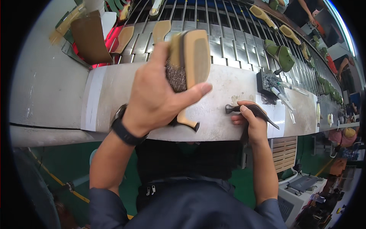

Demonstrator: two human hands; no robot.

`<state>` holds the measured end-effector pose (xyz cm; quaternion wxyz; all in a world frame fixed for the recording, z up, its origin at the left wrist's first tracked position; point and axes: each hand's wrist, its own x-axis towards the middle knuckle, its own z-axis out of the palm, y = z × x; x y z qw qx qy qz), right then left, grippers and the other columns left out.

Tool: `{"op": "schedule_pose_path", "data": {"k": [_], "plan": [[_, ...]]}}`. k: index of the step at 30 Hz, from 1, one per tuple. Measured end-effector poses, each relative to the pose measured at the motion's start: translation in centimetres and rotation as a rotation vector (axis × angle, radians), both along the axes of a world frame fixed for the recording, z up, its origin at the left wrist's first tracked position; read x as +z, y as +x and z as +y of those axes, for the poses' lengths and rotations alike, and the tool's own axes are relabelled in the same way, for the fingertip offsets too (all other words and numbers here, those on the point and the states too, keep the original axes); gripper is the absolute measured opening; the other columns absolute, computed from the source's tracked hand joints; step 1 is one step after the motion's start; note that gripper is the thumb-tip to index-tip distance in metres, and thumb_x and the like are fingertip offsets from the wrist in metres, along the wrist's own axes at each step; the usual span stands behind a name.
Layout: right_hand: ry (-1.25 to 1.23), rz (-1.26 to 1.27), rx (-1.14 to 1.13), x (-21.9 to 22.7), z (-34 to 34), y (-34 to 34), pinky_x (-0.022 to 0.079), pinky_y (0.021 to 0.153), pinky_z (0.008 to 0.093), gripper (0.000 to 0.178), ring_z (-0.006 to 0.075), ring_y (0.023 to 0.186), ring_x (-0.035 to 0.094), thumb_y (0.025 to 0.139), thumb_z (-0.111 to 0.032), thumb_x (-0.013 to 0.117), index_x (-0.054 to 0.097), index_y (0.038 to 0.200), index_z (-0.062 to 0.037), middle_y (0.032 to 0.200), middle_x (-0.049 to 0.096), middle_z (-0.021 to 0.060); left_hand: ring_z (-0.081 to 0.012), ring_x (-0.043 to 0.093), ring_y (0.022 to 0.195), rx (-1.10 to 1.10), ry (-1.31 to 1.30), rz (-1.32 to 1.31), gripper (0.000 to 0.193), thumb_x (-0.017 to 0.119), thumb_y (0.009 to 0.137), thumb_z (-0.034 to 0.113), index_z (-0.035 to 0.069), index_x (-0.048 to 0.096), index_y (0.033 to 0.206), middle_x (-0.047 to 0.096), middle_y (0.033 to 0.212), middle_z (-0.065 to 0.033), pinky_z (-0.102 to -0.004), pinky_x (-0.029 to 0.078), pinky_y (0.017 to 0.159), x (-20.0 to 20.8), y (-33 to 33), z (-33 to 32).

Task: The person assembles high-heeled shoes by taking shoe lasts and soles from a conveyor belt, pressing each sole onto a shoe upper by hand, and tapping along the sole edges and heel with a hammer before placing them back on the conveyor.

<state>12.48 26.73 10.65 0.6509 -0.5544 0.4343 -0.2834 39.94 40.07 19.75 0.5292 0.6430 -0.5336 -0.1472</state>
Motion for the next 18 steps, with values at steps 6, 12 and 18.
{"op": "schedule_pose_path", "data": {"k": [6, 12, 18], "plan": [[-0.212, -0.029, 0.076, 3.6, 1.8, 2.6, 0.054, 0.06, 0.0241, 0.029, 0.0112, 0.065, 0.064, 0.095, -0.008, 0.076, 0.071, 0.12, 0.0051, 0.093, 0.074, 0.0088, -0.0266, 0.057, 0.135, -0.276, -0.064, 0.063, 0.08, 0.082, 0.078, 0.009, -0.001, 0.043, 0.148, 0.058, 0.145, -0.0179, -0.0404, 0.044, 0.115, 2.7, -1.7, 2.1], [-0.701, -0.406, 0.27, 15.6, 6.9, 1.5, 0.063, 0.077, 0.0326, 0.035, 0.0247, 0.087, 0.078, 0.088, -0.01, 0.085, 0.072, 0.117, 0.0041, 0.107, 0.079, 0.0208, -0.0259, 0.062, 0.127, -0.261, -0.15, -0.031, 0.077, 0.083, 0.081, 0.01, 0.0, 0.045, 0.147, 0.061, 0.142, -0.018, -0.0385, 0.047, 0.111, 2.3, -3.2, 1.9], [-0.883, -0.082, 0.691, 21.0, 5.2, 3.2, 0.065, 0.082, 0.0361, 0.042, 0.0303, 0.092, 0.08, 0.078, -0.007, 0.091, 0.075, 0.116, 0.0014, 0.103, 0.079, 0.0181, -0.0338, 0.066, 0.126, -0.215, -0.253, -0.12, 0.072, 0.082, 0.085, 0.01, -0.001, 0.047, 0.146, 0.063, 0.14, -0.0211, -0.0405, 0.052, 0.105, 1.3, -4.8, 1.9]]}}
